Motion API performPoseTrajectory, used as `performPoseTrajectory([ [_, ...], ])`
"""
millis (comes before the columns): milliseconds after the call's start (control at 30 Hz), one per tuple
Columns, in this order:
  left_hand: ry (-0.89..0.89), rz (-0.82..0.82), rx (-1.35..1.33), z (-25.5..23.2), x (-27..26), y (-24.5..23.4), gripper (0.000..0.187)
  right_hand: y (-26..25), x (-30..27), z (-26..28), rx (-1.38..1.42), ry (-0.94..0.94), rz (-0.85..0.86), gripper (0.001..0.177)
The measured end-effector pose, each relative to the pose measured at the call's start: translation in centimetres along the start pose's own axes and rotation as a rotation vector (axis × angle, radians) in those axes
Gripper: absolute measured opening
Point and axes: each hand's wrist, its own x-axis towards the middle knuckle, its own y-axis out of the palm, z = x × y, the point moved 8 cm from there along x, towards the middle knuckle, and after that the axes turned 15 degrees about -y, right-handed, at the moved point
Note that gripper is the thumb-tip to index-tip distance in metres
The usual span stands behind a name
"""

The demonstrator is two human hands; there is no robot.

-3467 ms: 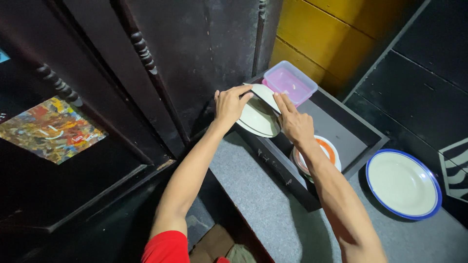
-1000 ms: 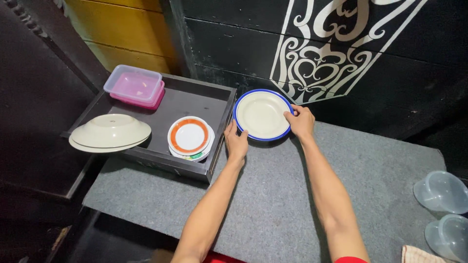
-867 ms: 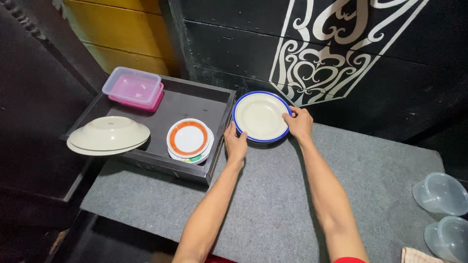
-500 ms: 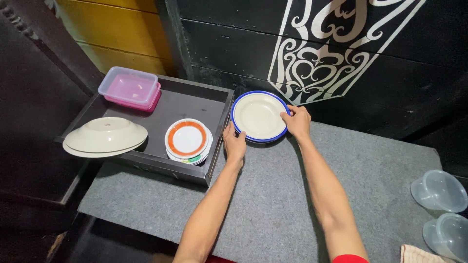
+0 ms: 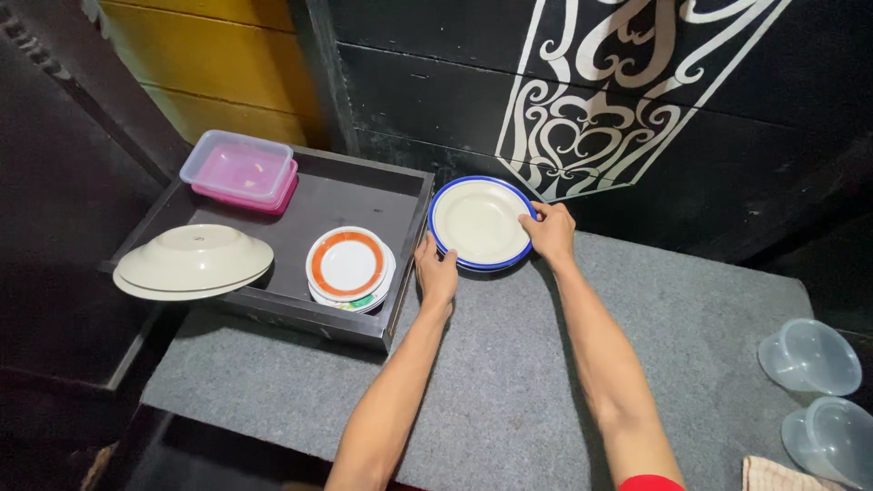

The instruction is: Organizing various dishes including plates, bowls, and containers from a tray onto a table surface.

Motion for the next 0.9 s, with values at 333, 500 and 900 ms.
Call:
performPoseTrajectory([
  [333, -0.014, 0.034, 0.040, -0.3, -0.2, 0.2, 0.072, 1.0, 0.6, -1.8, -0.038, -0.037, 0.006, 0.046],
  [500, -0.027, 0.016, 0.063, -0.1, 0.1, 0.2, 0.071, 1.5, 1.0, -2.8, -0.051, -0.059, 0.003, 0.047],
  [900, 0.031, 0.003, 0.122, -0.6, -0.8, 0.6, 0.069, 0.4, 0.4, -3.2, -0.078, -0.009, 0.016, 0.047],
])
